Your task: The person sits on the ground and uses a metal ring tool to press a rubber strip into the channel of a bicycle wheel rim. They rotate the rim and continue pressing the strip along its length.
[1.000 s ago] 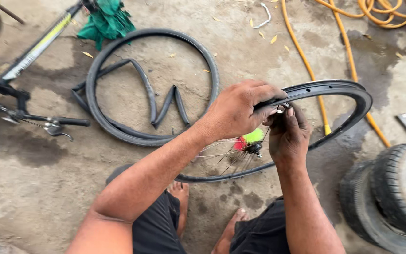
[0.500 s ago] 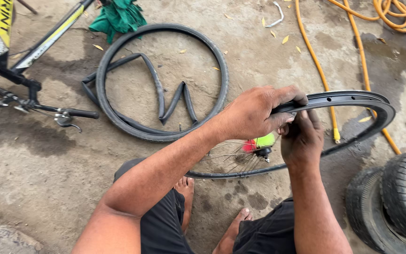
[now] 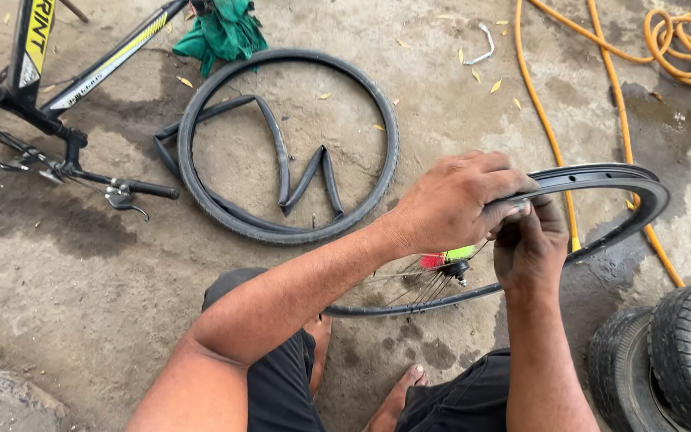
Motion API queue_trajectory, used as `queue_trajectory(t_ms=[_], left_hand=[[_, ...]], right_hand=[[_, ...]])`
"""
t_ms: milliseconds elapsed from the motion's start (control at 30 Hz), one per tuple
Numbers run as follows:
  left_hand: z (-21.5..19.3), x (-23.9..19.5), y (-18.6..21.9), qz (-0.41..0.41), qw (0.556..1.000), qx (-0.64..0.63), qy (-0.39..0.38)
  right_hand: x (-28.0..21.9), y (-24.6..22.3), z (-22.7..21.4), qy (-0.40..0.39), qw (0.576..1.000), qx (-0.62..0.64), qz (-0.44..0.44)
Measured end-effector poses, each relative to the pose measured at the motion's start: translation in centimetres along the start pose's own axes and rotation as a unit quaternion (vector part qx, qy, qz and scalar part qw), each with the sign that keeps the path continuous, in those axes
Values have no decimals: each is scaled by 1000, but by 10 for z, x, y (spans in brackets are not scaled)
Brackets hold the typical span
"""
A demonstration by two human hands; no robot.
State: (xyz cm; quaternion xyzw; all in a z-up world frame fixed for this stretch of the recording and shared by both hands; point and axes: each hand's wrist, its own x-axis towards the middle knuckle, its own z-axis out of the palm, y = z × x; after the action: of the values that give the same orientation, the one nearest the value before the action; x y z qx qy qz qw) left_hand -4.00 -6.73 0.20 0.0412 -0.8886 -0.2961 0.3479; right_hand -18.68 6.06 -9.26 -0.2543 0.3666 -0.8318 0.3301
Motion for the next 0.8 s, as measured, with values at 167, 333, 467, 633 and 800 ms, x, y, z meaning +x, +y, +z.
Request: queue_trajectory(t_ms=[167,333,467,633,800], left_hand=[[-3,-2,3,-8,1000,-14,-7],[-5,2,1,-36,998,-32,-48],[-9,5,-3,-53,995,-44,-76],[-18,9,-7,-43,988,-113,-97],[-13,4,-9,-55,992,-75,-84]], right_hand=[[-8,10,-9,46,998,23,-22],[-19,7,-13,-16,999,47,-6],[-17,4,0,13,998,-62,-6],[-23,5,19,-11,982,-160,-98],[-28,10,19,-29,956,-253,-146]])
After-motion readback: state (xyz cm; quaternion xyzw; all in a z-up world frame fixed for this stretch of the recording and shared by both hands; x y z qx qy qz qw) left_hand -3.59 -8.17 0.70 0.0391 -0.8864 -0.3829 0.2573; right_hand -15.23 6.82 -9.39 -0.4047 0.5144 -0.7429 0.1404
